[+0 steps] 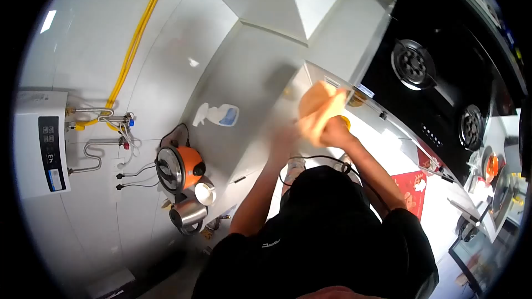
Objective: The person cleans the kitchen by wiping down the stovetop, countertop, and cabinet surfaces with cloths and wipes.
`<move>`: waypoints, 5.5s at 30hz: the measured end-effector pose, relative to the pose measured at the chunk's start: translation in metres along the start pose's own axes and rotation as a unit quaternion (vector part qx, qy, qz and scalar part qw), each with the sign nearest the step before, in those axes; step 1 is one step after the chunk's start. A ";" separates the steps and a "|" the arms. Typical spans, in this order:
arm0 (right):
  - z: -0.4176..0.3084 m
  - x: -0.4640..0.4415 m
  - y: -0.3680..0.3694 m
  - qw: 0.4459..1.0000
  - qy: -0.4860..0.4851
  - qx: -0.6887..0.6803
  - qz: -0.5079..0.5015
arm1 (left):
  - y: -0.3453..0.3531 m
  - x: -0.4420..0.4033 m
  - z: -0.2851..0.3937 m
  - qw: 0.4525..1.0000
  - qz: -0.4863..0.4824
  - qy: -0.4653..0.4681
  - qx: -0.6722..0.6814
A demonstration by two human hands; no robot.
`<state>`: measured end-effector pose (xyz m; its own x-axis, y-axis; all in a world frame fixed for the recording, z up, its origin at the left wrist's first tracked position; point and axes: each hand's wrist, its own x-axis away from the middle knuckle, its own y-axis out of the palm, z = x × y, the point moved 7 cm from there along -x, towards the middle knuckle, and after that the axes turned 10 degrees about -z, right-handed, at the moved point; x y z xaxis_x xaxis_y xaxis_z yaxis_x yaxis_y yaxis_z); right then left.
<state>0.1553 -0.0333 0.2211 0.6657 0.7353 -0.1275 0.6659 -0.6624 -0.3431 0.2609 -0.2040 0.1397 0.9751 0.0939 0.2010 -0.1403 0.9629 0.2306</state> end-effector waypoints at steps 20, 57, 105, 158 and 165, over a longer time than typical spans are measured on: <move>0.069 0.247 -0.172 0.919 0.143 -0.207 0.305 | 0.255 -0.106 0.094 0.718 -0.258 0.375 -0.527; 0.064 0.222 -0.292 0.800 0.132 -0.174 0.559 | 0.345 -0.503 0.380 0.404 0.137 0.087 -0.900; 0.242 0.420 -0.233 0.450 0.356 -0.058 0.817 | 0.794 -0.622 0.454 0.365 -0.087 0.523 -0.765; 0.190 0.371 -0.314 0.594 0.291 0.017 0.750 | 0.323 -0.804 0.397 0.370 -0.030 0.434 -0.821; 0.170 0.388 -0.266 0.555 0.342 0.030 0.758 | 0.307 -0.758 0.239 0.500 -0.036 0.448 -0.741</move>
<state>0.1789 0.4525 0.1044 0.4324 -0.8993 0.0646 -0.8316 -0.4255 -0.3569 -0.5622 -0.0400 0.2862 0.7477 -0.5175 -0.4162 -0.4644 0.0406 -0.8847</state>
